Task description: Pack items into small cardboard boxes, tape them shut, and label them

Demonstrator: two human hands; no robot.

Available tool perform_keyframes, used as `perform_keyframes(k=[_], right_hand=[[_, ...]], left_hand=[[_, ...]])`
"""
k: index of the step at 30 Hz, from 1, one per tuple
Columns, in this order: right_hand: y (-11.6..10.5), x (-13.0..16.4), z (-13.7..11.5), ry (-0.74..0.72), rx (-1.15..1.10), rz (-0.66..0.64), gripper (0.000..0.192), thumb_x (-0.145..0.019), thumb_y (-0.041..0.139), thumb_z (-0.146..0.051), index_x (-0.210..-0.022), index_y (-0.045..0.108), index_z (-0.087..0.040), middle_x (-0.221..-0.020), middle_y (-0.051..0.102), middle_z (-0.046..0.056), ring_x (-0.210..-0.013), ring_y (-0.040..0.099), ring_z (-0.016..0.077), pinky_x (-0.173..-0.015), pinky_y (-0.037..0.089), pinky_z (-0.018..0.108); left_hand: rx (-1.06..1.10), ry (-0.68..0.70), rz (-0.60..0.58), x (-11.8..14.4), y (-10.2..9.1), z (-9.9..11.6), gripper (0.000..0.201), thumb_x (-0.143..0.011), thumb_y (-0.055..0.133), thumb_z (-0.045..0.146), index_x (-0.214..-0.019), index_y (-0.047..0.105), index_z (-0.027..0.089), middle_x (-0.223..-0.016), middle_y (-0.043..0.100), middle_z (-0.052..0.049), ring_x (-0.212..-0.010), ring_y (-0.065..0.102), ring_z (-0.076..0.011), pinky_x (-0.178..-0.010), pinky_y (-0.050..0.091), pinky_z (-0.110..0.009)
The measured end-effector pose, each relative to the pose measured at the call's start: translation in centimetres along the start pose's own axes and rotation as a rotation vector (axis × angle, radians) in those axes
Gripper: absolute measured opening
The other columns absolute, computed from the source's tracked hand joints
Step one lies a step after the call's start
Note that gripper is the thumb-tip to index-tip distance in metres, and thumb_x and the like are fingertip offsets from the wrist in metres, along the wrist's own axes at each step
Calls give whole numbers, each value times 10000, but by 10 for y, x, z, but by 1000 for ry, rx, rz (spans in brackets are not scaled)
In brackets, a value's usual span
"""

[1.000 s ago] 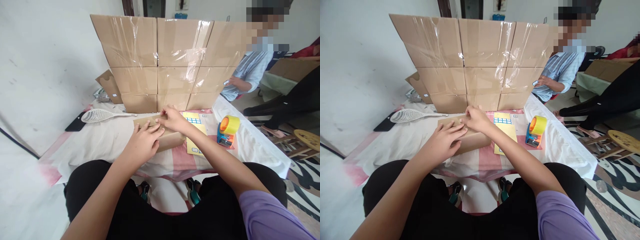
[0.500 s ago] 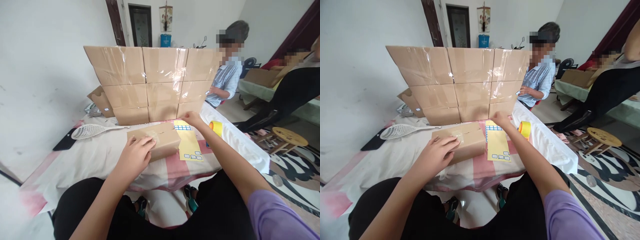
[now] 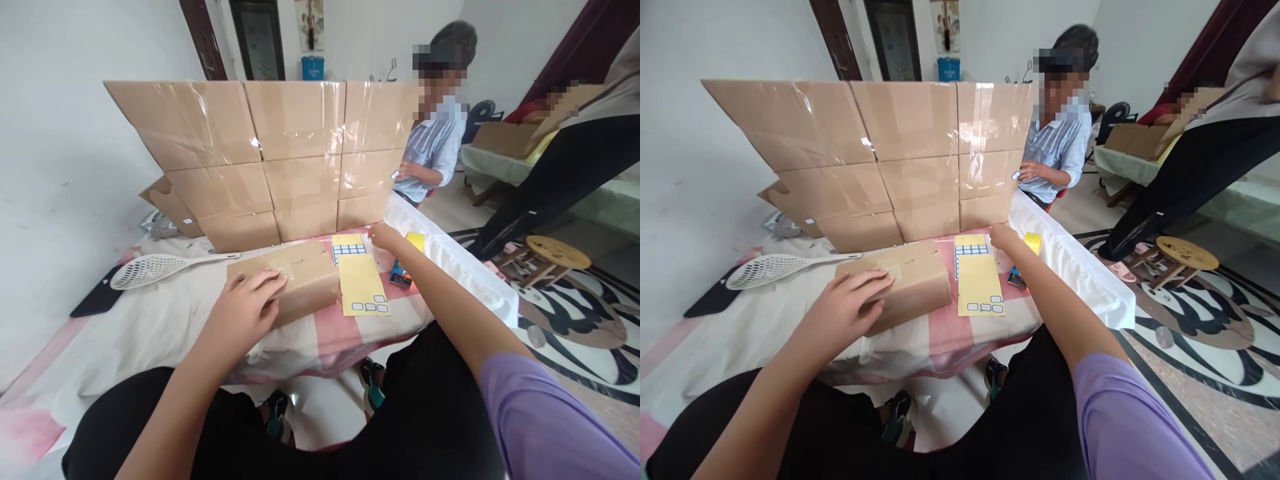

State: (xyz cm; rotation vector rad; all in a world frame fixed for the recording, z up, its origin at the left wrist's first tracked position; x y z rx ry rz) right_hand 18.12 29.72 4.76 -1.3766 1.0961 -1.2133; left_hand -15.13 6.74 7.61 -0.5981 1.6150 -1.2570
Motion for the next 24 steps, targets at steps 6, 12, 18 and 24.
perform_keyframes(k=[6,12,18,24], right_hand=[[3,59,-14,-232,-43,-259,267,-860,605,-172,-1083,750,-195,-1172,737,93,-1024,686,249,-794,484,289],[27,125,-18,-381,-27,-309,306,-873,595,-219,-1160,698,-196,-1183,703,105,-1034,670,258,-768,456,300],[46,136,-35,-538,-57,-298,330,-863,662,-314,-1173,628,-207,-1152,661,85,-952,661,238,-692,410,288],[54,143,-51,-529,30,-300,151,-849,633,-284,-956,588,-187,-1077,641,83,-886,659,225,-598,347,286]], left_hand=[[12,20,-21,1,0,-3,381,-965,437,221,-1300,617,239,-1398,654,-80,-1300,607,-268,-1082,424,-482],[27,5,-26,2,1,-3,377,-969,440,239,-1297,626,240,-1402,650,-78,-1289,612,-274,-1091,438,-484],[11,-16,-30,0,0,3,371,-974,422,234,-1284,625,251,-1394,649,-93,-1312,593,-287,-1097,434,-503],[13,-12,-21,0,0,4,362,-967,440,237,-1277,626,239,-1389,647,-96,-1312,589,-298,-1088,442,-495]])
Point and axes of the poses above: each hand's wrist, its own x-axis away from the middle knuckle, its own y-axis out of the palm, z = x × y, the point moved 2 cm from there along -x, towards the middle knuckle
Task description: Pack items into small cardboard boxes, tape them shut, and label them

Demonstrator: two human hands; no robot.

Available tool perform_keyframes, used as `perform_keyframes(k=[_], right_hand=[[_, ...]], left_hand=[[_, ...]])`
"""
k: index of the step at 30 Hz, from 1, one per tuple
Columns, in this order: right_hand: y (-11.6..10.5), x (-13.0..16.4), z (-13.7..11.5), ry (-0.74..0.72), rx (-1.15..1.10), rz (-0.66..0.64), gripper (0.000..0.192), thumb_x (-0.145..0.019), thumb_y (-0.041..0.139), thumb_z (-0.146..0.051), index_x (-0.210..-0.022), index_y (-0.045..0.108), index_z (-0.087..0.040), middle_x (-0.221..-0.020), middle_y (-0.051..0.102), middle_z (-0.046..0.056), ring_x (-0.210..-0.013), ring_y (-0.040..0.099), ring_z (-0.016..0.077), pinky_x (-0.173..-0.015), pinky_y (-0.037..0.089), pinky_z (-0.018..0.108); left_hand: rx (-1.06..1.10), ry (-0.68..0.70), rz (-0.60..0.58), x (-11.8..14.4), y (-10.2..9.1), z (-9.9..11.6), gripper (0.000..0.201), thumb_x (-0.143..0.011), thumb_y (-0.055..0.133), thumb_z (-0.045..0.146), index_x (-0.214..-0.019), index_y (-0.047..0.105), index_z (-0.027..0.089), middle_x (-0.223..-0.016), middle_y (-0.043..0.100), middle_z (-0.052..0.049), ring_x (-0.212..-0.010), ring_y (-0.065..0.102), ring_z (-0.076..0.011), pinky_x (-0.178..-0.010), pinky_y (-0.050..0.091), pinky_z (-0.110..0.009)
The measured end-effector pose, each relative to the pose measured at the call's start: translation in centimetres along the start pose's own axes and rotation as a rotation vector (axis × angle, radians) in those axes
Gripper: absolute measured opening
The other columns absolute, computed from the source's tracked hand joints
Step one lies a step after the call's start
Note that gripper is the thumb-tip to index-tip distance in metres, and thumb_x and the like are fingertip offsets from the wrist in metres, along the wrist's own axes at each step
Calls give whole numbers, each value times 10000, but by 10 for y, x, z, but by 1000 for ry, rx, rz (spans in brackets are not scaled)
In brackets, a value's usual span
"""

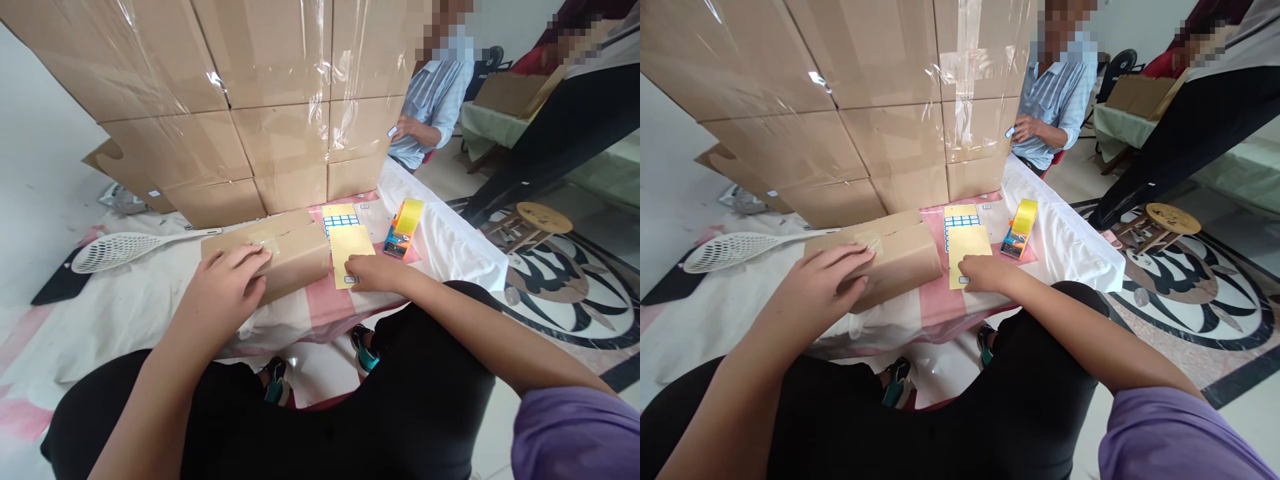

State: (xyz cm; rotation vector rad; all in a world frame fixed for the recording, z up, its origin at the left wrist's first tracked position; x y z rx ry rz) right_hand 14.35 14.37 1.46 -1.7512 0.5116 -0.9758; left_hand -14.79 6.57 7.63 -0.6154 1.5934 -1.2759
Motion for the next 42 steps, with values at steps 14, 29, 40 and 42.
perform_keyframes(k=[14,29,40,42], right_hand=[[-8,5,11,162,90,-67,195,-847,642,-343,-945,635,-174,-1059,702,131,-894,691,277,-568,327,299],[-6,4,5,188,119,-40,204,-849,614,-258,-1024,644,-157,-1051,700,156,-894,689,290,-585,357,308],[-27,17,46,259,-74,-12,274,-848,573,-148,-1106,652,-193,-1059,695,92,-916,652,231,-683,401,285],[-24,16,37,202,-64,-65,277,-864,568,-160,-1126,650,-196,-1064,686,96,-955,646,241,-704,405,289]], left_hand=[[-16,-10,9,-1,-2,6,344,-974,430,253,-1253,627,217,-1365,656,-106,-1296,598,-299,-1079,447,-485],[-29,-24,7,-1,-3,9,356,-979,427,258,-1257,634,176,-1369,659,-122,-1295,601,-315,-1066,456,-493],[-41,-40,-12,-1,-3,8,355,-973,429,262,-1258,634,202,-1381,653,-106,-1284,606,-301,-1068,459,-479],[-41,-34,-8,-1,-2,8,356,-974,432,264,-1256,636,185,-1377,654,-114,-1283,606,-308,-1069,457,-485]])
Point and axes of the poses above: each hand's wrist, its own x-axis away from the middle knuckle, its own y-axis out of the palm, z = x × y, the point moved 2 cm from there along -x, towards the middle knuckle
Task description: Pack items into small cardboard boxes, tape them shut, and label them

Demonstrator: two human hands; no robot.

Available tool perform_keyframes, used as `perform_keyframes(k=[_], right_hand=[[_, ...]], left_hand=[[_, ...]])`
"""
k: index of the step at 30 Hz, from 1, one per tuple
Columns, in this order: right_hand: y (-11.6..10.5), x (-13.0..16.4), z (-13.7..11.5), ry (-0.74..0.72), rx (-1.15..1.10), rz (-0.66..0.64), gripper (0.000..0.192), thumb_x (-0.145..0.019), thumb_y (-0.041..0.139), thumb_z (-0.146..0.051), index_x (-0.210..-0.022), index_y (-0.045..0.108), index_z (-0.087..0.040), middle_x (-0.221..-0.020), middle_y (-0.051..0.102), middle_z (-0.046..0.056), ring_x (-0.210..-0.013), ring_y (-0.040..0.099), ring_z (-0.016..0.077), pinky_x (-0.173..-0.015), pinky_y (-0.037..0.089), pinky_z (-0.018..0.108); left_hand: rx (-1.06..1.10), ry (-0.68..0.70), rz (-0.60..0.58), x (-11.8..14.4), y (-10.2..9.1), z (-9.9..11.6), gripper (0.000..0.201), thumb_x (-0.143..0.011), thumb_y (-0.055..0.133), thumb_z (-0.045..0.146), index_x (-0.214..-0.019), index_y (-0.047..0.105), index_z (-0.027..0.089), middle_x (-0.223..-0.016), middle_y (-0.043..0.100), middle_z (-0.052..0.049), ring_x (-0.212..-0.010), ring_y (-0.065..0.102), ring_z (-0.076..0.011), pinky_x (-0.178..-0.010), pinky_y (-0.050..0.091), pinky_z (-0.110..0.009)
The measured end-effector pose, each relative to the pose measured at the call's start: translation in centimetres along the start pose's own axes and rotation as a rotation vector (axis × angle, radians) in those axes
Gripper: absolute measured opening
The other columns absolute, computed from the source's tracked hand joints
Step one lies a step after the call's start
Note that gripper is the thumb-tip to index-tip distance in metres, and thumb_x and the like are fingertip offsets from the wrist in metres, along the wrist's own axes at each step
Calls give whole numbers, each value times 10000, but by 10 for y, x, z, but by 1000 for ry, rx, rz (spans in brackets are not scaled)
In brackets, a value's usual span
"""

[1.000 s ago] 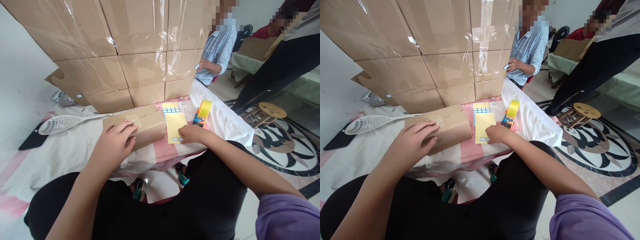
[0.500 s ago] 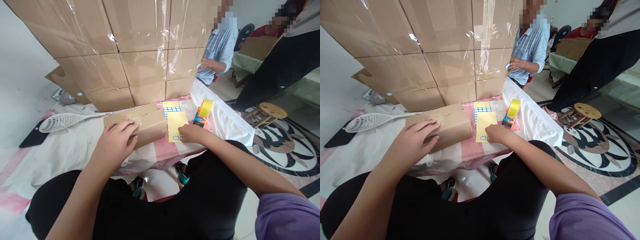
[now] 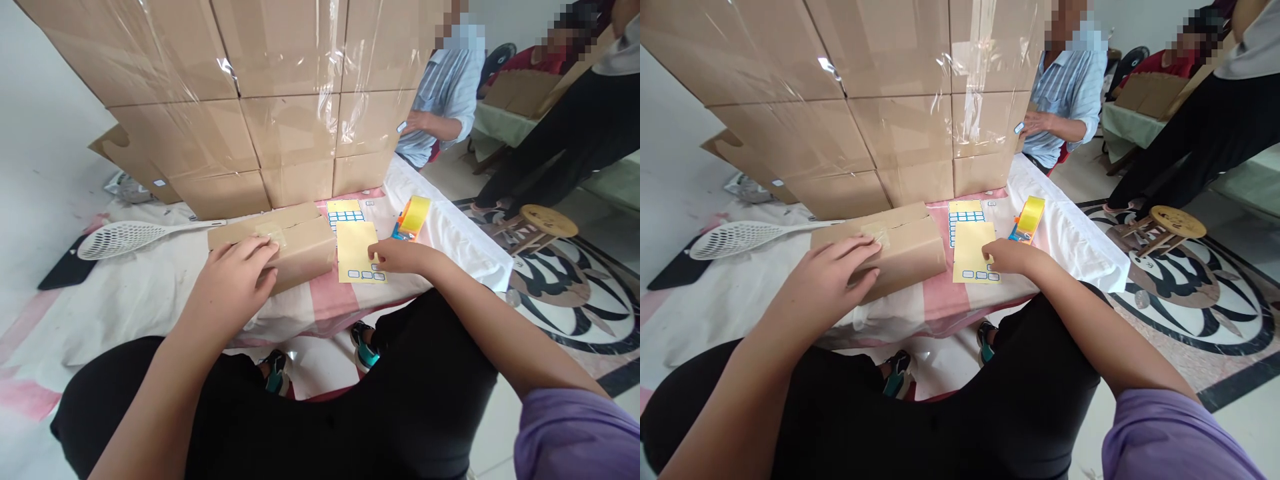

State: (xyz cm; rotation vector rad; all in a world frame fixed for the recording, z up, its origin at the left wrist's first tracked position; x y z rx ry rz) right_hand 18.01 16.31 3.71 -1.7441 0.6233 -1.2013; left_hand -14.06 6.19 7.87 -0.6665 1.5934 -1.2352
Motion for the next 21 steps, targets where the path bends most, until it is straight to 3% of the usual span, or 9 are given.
perform_keyframes(k=[6,13,21], right_hand=[[11,2,-24,-100,-9,-74,321,-817,593,-144,-1123,590,-239,-1084,671,69,-893,637,231,-616,357,280],[17,0,-24,-141,-10,-74,213,-789,584,-138,-969,526,-236,-999,641,47,-832,609,217,-586,326,278],[17,-2,-23,-163,-21,-82,182,-800,590,-151,-961,549,-227,-1037,637,50,-864,599,215,-607,329,276]], left_hand=[[11,10,2,0,1,0,354,-976,437,266,-1261,629,179,-1369,657,-123,-1319,582,-319,-1071,451,-491],[22,-4,-14,1,-1,1,343,-981,432,270,-1257,625,204,-1377,650,-109,-1333,570,-311,-1087,440,-493],[7,-7,-7,1,0,3,351,-984,431,266,-1265,624,183,-1380,648,-116,-1338,567,-312,-1082,445,-483]])
Point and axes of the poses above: each hand's wrist, its own x-axis away from the middle knuckle, its own y-axis out of the palm, z = x × y, the point moved 2 cm from there along -x, towards the middle knuckle
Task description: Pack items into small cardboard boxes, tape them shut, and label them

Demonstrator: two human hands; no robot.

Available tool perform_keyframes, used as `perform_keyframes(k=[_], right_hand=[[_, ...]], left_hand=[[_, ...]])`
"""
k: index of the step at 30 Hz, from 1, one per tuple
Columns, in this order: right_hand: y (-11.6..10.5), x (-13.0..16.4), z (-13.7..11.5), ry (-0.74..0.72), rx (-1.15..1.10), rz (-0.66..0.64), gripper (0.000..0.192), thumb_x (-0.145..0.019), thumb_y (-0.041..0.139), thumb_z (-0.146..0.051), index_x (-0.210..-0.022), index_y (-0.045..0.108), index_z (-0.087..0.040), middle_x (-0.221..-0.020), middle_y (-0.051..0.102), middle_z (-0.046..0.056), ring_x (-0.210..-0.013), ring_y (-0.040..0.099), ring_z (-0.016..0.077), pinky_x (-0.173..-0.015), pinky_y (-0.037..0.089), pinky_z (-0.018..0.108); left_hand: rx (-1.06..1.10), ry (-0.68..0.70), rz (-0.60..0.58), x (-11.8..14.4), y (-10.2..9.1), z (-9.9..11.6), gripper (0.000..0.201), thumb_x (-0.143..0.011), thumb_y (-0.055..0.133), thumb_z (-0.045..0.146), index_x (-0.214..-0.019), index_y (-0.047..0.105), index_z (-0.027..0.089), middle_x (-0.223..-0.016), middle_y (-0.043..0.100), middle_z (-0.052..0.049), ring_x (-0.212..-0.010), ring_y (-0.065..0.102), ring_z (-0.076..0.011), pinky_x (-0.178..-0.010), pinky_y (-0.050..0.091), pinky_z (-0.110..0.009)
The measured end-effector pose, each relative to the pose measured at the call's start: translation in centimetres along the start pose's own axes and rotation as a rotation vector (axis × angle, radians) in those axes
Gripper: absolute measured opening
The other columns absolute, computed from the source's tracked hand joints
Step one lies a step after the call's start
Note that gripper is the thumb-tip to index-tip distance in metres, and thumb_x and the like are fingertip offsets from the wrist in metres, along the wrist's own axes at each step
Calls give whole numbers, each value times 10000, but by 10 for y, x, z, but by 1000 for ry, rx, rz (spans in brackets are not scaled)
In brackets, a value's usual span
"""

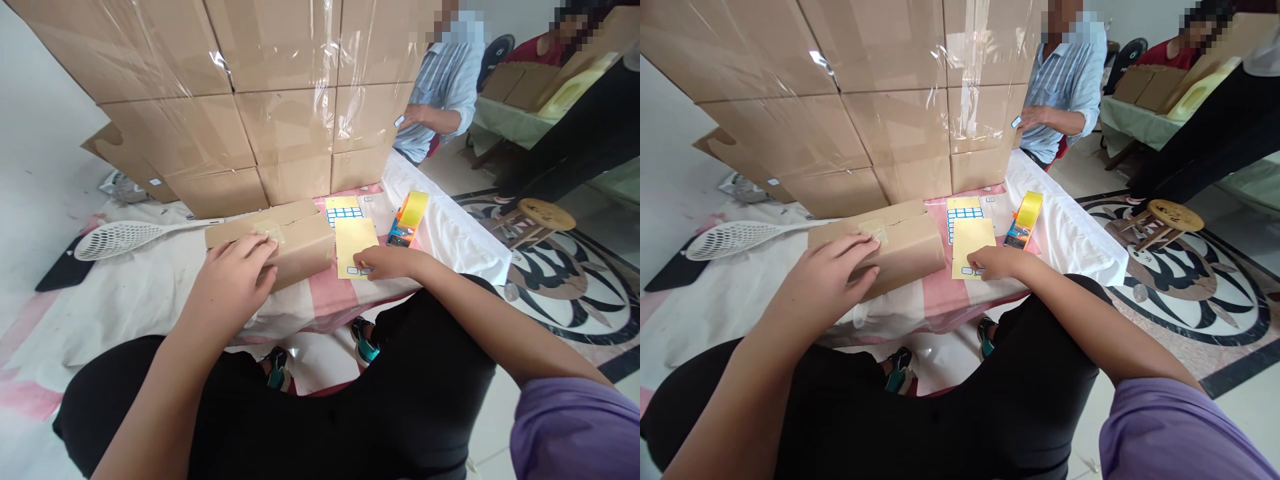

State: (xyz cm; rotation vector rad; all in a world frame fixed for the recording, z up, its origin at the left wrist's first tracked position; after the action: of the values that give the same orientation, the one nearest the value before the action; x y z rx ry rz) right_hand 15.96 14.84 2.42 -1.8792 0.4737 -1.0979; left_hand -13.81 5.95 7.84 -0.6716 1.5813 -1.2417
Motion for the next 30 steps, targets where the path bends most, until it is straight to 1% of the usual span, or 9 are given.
perform_keyframes(k=[2,6,8,12,18,22,24,26,30], right_hand=[[-1,1,-2,-11,7,-11,166,-807,591,-157,-955,547,-217,-1034,631,59,-876,596,220,-623,339,279],[-4,2,-5,-12,12,5,272,-814,593,-147,-1074,558,-220,-1045,629,67,-913,603,230,-649,350,278],[-4,2,-4,-15,11,10,290,-813,583,-134,-1087,570,-228,-1049,634,63,-908,605,227,-646,348,275],[-1,-1,1,-15,-4,10,254,-800,589,-140,-1035,591,-236,-1046,644,53,-900,608,220,-631,339,267],[1,-2,5,-13,5,10,184,-801,593,-178,-977,578,-229,-1019,626,50,-858,598,210,-620,333,265],[0,0,3,5,28,9,213,-790,579,-157,-993,574,-220,-1099,602,61,-825,587,200,-610,337,273],[-1,1,3,10,31,-3,198,-781,570,-143,-965,576,-216,-1116,594,63,-799,577,193,-604,335,279],[-1,1,4,-10,18,-9,181,-766,564,-123,-923,570,-214,-1084,600,61,-807,574,196,-614,337,280],[-1,1,9,-42,-29,-11,195,-743,551,-88,-888,541,-217,-953,615,43,-809,562,203,-632,331,281]], left_hand=[[-3,0,-2,0,0,0,350,-982,432,260,-1266,622,186,-1383,646,-116,-1344,563,-310,-1083,444,-480],[-6,7,2,0,-1,0,348,-980,434,255,-1266,621,184,-1377,649,-115,-1337,569,-304,-1077,448,-474],[-5,7,5,1,-1,0,348,-980,436,258,-1265,622,188,-1373,650,-114,-1333,572,-304,-1076,448,-474],[4,-1,-6,0,-1,1,353,-976,436,259,-1268,625,195,-1372,650,-115,-1337,570,-308,-1076,450,-486],[3,-10,-11,0,-1,1,353,-977,437,263,-1263,630,188,-1366,652,-122,-1344,564,-311,-1085,447,-489],[-5,-3,-4,0,0,1,360,-980,438,264,-1277,624,180,-1368,651,-124,-1337,570,-311,-1078,453,-488],[-9,0,0,0,0,1,366,-980,439,264,-1287,618,177,-1376,648,-125,-1339,569,-312,-1077,455,-487],[-12,0,0,0,-1,1,371,-981,438,267,-1293,614,174,-1382,645,-128,-1342,567,-314,-1075,457,-486],[-16,-4,-10,0,0,1,365,-981,438,266,-1288,614,177,-1371,649,-128,-1335,573,-314,-1069,462,-487]])
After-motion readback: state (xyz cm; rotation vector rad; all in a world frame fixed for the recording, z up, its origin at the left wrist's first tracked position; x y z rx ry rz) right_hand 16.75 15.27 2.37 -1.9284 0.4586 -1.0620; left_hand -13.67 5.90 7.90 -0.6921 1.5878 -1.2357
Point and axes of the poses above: each hand's wrist, its own x-axis away from the middle knuckle, its own y-axis out of the palm, z = x × y, the point moved 2 cm from there along -x, towards the middle knuckle
